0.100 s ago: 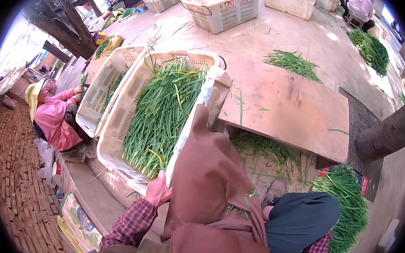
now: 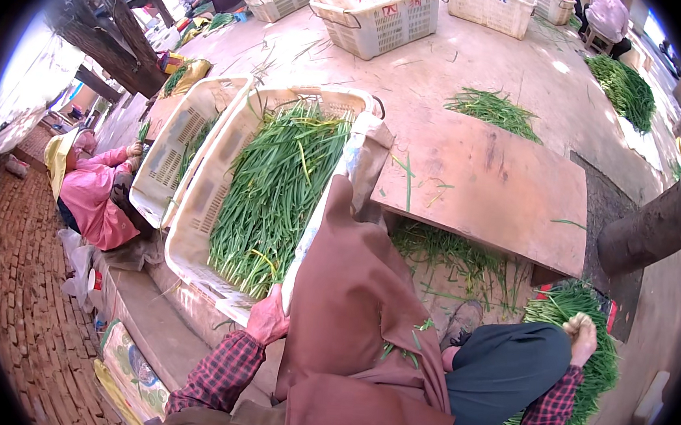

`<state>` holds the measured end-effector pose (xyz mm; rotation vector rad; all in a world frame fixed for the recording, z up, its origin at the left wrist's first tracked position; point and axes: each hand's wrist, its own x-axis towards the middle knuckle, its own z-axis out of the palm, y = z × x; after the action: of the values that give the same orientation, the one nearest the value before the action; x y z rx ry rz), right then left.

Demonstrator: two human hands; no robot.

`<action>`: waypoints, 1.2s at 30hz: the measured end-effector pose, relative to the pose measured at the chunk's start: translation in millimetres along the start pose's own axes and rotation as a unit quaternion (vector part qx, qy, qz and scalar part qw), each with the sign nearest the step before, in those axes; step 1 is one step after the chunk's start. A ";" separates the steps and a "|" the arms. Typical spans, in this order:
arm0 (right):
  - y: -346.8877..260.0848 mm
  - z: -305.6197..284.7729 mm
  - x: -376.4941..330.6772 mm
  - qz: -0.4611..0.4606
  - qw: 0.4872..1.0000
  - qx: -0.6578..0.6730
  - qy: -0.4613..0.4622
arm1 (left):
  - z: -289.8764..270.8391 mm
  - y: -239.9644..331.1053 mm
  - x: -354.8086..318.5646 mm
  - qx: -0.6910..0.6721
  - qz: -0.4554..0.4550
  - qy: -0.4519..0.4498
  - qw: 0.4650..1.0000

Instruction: The person bundles green onions by hand and secures them with a thin strip of material.

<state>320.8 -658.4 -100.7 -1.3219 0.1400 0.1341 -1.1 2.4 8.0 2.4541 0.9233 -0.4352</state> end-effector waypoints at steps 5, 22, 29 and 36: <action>-114.0 139.1 19.5 -0.079 0.956 -0.280 0.036 | -38.7 -37.7 22.7 0.001 0.208 -0.165 0.964; -58.6 195.4 20.0 0.012 0.779 -0.612 -0.136 | -31.4 60.4 342.0 -0.044 0.157 0.109 0.981; -58.9 198.1 23.4 0.048 0.748 -0.642 -0.160 | 1.5 75.4 381.1 0.090 0.072 0.125 0.986; -42.7 186.3 36.9 -0.011 0.719 -0.664 -0.205 | 32.5 77.7 409.3 0.040 -0.013 0.270 0.962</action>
<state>369.5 -487.3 -21.7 -2.6961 -0.4600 0.5803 343.3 150.2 -177.0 2.6903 1.1640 0.2144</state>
